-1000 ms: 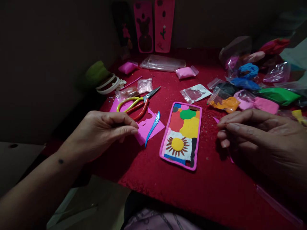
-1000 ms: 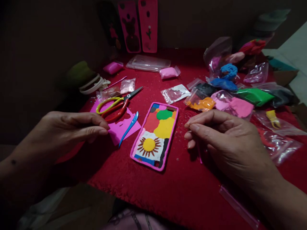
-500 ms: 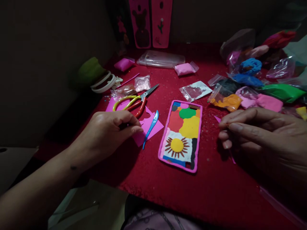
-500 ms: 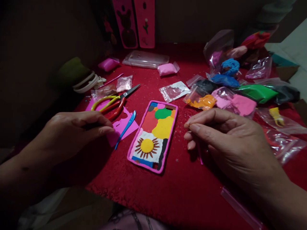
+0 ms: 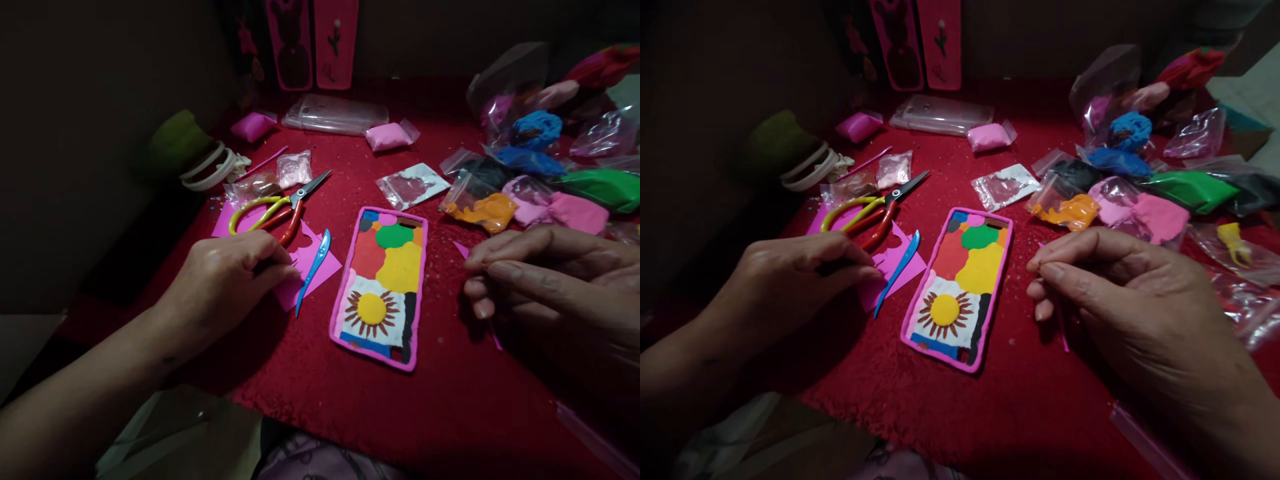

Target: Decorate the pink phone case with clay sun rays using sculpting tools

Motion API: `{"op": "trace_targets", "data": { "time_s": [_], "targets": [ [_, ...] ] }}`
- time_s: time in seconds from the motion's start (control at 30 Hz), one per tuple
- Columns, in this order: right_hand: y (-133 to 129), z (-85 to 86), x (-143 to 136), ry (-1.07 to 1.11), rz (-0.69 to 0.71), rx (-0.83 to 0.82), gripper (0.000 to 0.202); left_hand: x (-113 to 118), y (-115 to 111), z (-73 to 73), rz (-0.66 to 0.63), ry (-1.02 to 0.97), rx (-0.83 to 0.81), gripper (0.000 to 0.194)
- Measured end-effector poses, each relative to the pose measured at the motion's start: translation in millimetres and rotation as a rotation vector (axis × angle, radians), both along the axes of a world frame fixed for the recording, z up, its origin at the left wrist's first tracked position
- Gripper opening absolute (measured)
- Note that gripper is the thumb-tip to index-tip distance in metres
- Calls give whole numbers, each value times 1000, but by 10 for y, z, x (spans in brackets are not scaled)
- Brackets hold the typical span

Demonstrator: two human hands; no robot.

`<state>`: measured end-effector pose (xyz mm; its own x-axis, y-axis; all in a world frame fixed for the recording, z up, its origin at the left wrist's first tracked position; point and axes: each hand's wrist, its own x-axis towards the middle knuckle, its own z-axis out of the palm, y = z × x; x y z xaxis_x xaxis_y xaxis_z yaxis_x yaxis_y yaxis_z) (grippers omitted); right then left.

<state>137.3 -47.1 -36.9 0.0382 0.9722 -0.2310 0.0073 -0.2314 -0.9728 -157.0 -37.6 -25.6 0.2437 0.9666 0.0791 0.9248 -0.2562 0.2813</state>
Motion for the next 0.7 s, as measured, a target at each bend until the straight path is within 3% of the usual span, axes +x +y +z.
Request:
{"op": "trace_targets", "data": {
  "time_s": [0.33, 0.7],
  "targets": [
    [8, 31, -47, -42, -54, -31, 18, -6, -9, -18, -32, 12, 22, 13],
    [-3, 40, -31, -53, -60, -37, 19, -58, -18, -61, -189, 39, 135, 16]
  ]
}}
